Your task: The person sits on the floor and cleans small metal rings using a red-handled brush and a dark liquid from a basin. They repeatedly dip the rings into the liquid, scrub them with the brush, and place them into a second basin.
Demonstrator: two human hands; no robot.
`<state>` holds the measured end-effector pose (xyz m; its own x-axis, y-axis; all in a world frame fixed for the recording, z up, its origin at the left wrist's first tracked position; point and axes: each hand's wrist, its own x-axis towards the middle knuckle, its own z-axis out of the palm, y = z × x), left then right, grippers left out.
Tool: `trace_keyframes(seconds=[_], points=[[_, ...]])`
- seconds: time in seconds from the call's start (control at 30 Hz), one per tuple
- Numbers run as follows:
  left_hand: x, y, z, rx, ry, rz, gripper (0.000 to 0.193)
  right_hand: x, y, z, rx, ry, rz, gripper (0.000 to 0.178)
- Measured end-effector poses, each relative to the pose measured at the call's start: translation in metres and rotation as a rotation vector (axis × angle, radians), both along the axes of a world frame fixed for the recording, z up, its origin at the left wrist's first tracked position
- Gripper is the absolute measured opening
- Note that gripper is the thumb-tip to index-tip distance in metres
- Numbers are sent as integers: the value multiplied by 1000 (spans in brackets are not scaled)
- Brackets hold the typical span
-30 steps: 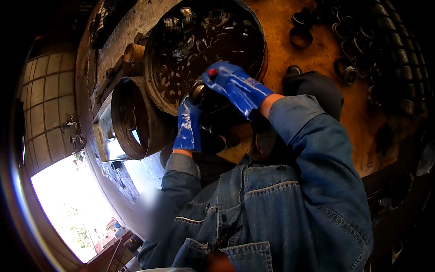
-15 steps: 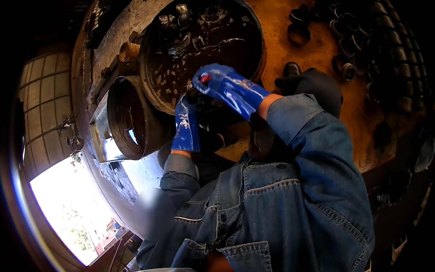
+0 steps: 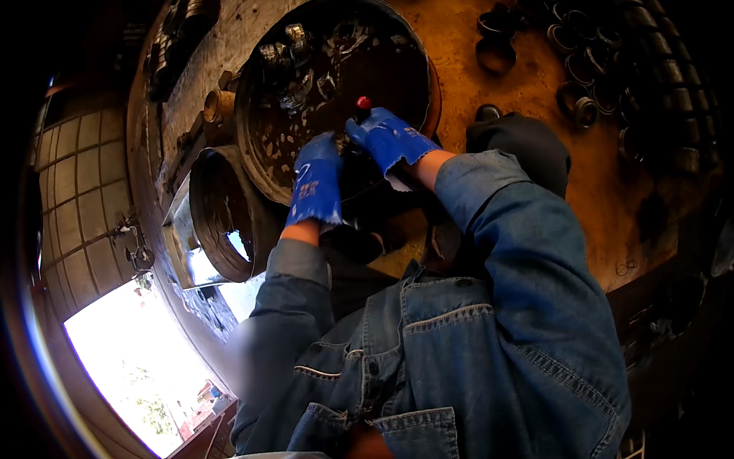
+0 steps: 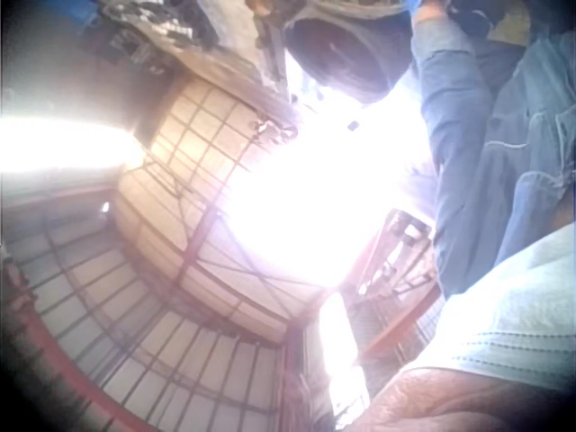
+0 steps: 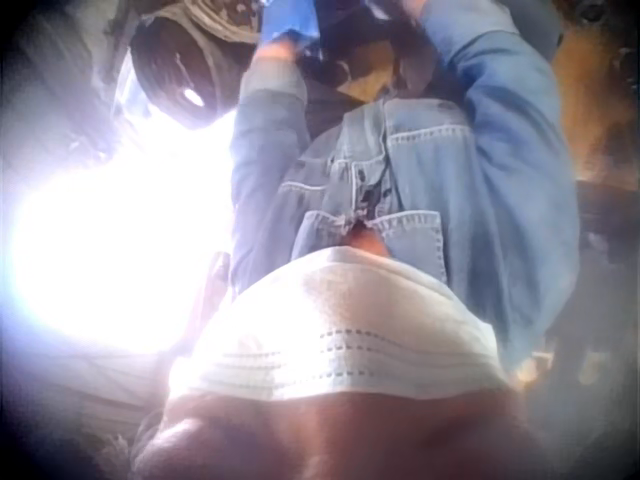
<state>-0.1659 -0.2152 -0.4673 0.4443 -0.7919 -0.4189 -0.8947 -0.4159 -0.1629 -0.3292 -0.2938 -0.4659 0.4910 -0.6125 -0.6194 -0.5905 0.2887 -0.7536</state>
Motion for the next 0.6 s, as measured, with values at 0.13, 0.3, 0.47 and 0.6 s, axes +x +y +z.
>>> trace_keyframes(seconds=[0.13,0.3,0.47,0.6], points=[[-22,-33,-19,92,153,62,53,-14,-19,-51,-264,25,78,48],[9,46,-22,-377,211,42,70,-8,-18,-28,-286,38,51,39],[46,72,-78,-423,379,11,69,6,5,-80,-405,-852,91,35],[92,108,-127,-559,614,220,61,22,43,2,-796,-341,700,54]])
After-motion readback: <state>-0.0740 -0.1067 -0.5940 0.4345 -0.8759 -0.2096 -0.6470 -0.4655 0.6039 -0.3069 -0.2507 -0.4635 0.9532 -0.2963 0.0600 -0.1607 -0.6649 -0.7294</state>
